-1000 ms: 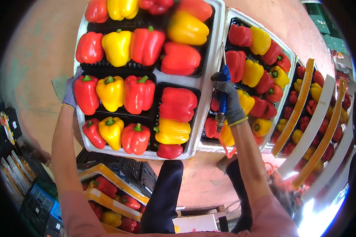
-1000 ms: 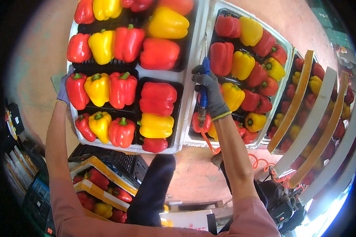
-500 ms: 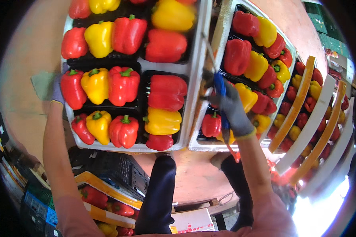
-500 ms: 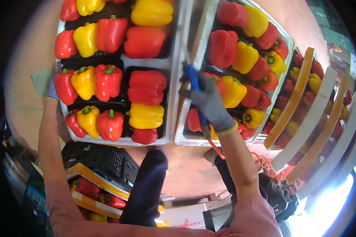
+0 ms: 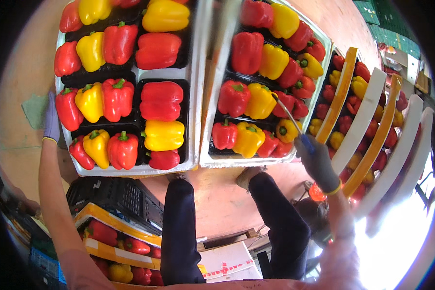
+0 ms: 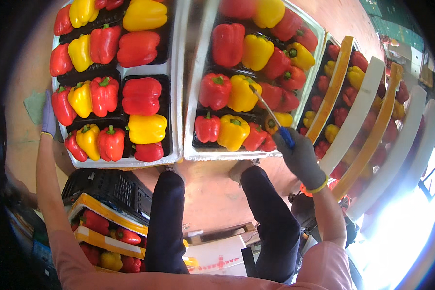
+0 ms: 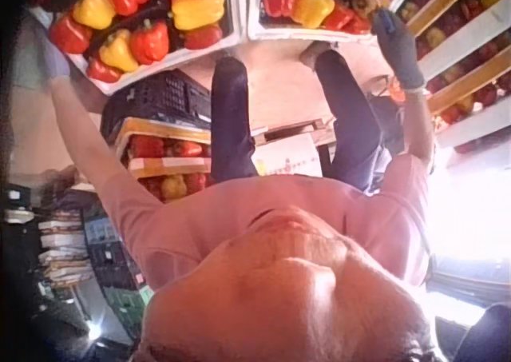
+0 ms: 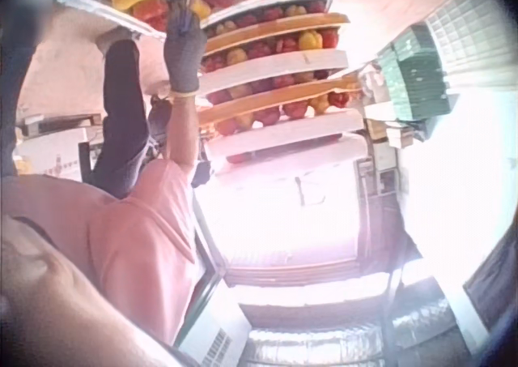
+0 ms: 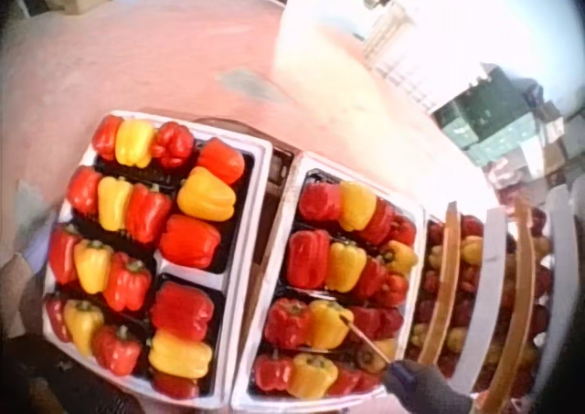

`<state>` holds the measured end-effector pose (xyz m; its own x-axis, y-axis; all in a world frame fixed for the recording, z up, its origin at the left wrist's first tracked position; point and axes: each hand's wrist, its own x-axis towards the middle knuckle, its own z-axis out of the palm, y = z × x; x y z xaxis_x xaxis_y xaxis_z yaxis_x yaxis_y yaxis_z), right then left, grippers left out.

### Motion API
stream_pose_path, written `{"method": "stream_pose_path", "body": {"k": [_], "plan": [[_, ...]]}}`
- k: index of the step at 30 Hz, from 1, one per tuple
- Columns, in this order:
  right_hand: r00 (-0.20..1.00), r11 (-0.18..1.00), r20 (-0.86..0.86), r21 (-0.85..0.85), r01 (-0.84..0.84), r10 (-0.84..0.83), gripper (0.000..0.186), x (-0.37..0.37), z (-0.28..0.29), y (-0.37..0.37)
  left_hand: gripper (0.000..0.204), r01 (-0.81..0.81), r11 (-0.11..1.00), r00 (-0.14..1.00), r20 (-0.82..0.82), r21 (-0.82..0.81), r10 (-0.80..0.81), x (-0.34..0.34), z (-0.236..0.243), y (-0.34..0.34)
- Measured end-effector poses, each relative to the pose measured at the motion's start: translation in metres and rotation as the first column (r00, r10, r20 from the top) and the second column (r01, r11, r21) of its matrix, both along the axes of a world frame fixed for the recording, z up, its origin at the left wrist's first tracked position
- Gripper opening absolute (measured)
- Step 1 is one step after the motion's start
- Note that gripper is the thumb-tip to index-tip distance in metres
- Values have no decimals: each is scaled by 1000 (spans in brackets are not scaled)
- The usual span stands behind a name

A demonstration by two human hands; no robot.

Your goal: The person arranges red and yellow bell peppers in white trays using a handheld air gun to adjust their positions. The person repeatedly picks up and places peppers to align them neatly within the trays.

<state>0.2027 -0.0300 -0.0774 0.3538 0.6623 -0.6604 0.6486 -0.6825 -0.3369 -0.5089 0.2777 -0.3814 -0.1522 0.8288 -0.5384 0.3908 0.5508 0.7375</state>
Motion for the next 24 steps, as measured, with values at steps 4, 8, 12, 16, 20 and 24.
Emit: {"method": "stream_pose_path", "body": {"k": [4, 8, 12, 16, 20, 24], "plan": [[994, 995, 74, -63, -77, 81, 41, 26, 5, 13, 59, -47, 996, 996, 67, -71, 52, -7, 5, -12], [988, 988, 122, -136, -77, 94, 52, 53, 13, 18, 64, -81, 989, 959, 263, -121, 110, 4, 8, -35], [996, 972, 77, -225, 70, -54, 56, 76, 23, 9, 64, -88, 996, 991, 100, -8, 88, 24, 22, -63], [939, 876, -14, -367, 314, -343, 58, 85, 38, -14, 73, 141, 986, 922, -374, 93, -97, 60, 50, -83], [807, 774, -162, -438, 457, -568, 54, 74, 56, -49, 72, 262, 944, 758, -648, 202, -72, 126, 99, -106], [702, 730, -306, -522, 441, -643, 53, 48, 57, -87, 51, 528, 781, 628, -773, 333, -95, 235, 149, -132]]}}
